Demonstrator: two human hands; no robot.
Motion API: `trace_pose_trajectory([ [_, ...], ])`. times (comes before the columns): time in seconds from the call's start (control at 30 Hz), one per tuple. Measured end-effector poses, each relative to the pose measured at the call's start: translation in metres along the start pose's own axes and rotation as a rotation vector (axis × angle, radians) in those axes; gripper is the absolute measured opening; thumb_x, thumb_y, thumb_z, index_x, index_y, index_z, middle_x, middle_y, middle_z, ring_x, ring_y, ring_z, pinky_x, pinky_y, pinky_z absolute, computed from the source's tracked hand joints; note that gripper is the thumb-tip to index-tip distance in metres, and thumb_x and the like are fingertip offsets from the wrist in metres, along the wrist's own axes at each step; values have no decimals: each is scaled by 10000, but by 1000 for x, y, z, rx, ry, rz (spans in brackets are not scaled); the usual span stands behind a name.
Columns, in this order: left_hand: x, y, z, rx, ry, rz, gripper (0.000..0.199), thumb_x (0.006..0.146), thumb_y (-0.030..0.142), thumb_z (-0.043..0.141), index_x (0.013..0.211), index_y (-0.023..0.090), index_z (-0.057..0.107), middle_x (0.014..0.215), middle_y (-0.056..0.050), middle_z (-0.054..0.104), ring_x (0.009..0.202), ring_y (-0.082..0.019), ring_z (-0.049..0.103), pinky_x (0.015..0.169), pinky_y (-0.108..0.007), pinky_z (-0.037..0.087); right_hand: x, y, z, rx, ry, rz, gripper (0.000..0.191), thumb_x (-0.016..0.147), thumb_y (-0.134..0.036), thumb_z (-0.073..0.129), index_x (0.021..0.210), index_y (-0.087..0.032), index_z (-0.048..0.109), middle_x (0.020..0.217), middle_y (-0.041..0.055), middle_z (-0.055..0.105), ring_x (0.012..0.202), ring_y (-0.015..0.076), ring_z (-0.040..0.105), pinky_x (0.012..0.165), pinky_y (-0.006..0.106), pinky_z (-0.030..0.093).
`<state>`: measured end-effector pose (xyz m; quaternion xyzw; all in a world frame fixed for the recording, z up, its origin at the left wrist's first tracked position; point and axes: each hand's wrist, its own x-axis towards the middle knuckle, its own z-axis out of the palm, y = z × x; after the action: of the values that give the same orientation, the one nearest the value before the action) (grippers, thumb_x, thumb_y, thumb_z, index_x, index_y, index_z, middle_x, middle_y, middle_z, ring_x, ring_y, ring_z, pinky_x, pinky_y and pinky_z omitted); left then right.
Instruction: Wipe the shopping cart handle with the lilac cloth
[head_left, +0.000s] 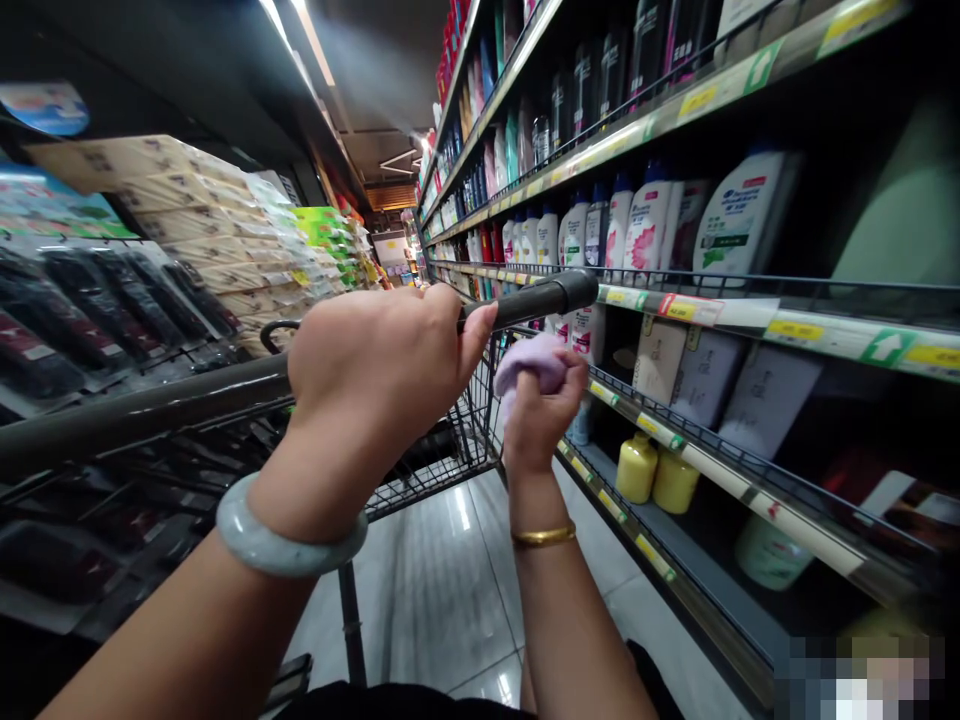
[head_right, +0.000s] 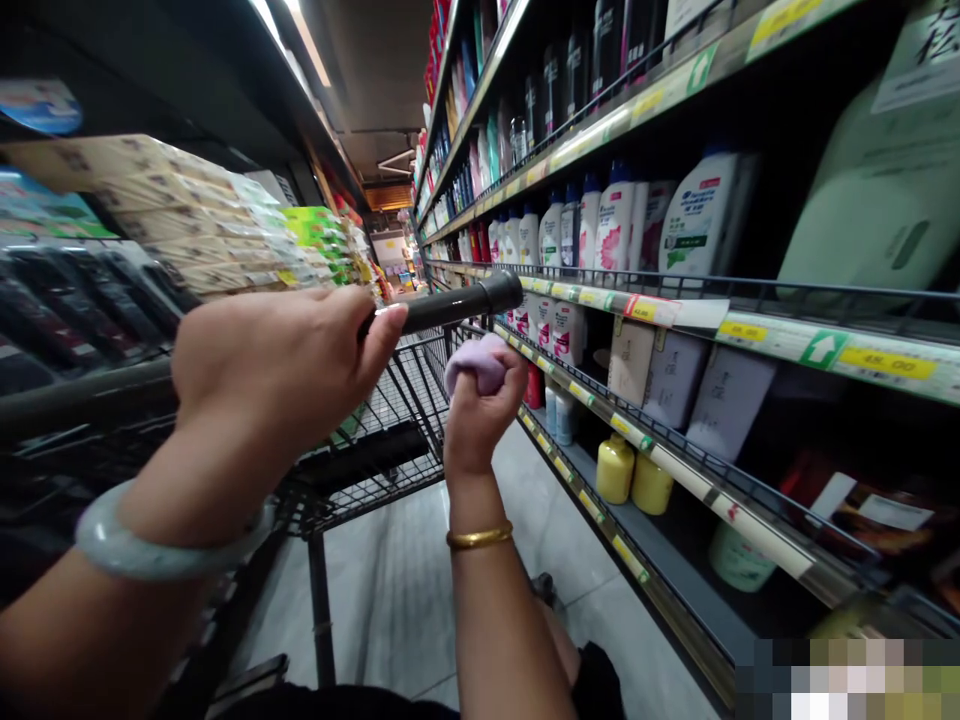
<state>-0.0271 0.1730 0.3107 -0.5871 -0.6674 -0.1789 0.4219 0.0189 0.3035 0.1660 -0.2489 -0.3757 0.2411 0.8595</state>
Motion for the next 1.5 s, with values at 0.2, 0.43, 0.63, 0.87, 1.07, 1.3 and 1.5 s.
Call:
trace_pose_trajectory([
  [0.2,-9,-19,-4,-40,-8,-29,606,984,701,375,959,243,771,804,-126,695,928,-366,696,809,-474,468,12,0,-9,-241,-202,-408,230,910,-159,635,1088,-292,696,1255,49,663,1322,243,568,1204,513,420],
  [0.43,-15,-35,-4,-92,-8,-57,592,912,774,478,934,257,764,785,-123,683,964,-367,688,818,-465,474,-73,67,-8,-260,-613,-70,307,824,-142,654,1023,-327,799,1140,0,777,1218,251,622,1228,507,401],
  [0.63,-18,-37,-6,-114,-24,-75,577,912,759,495,937,251,768,815,-123,689,993,-367,678,844,-462,458,-68,70,-11,-295,-559,-197,341,861,-126,596,1057,-315,800,1279,38,730,1284,271,567,1222,520,395],
  [0.87,-19,-39,-3,-149,-7,-71,558,927,748,492,960,263,766,863,-119,706,1018,-357,678,850,-456,461,-76,96,-30,-452,-734,-101,292,740,-33,612,846,-260,763,981,48,692,1073,251,570,1145,502,433],
  [1.07,-21,-43,-2,-145,10,-54,585,924,762,480,975,250,758,892,-130,710,1021,-363,671,825,-446,440,-52,80,-25,-436,-545,-148,245,868,-159,664,1065,-243,783,1318,101,664,1303,269,537,1201,477,412],
  [1.3,-23,-50,-1,-115,25,-59,574,909,759,509,914,236,744,838,-135,687,964,-355,664,749,-410,381,-90,117,-52,-587,-987,409,360,839,-7,617,1020,-233,830,1301,87,739,1317,297,582,1195,446,412],
  [1.5,-25,-59,1,-101,34,-63,551,904,759,522,865,250,728,788,-113,666,898,-315,654,703,-387,359,-126,152,-52,-390,-837,864,348,993,-385,704,1265,-168,680,1319,88,688,1175,250,683,1018,470,595],
])
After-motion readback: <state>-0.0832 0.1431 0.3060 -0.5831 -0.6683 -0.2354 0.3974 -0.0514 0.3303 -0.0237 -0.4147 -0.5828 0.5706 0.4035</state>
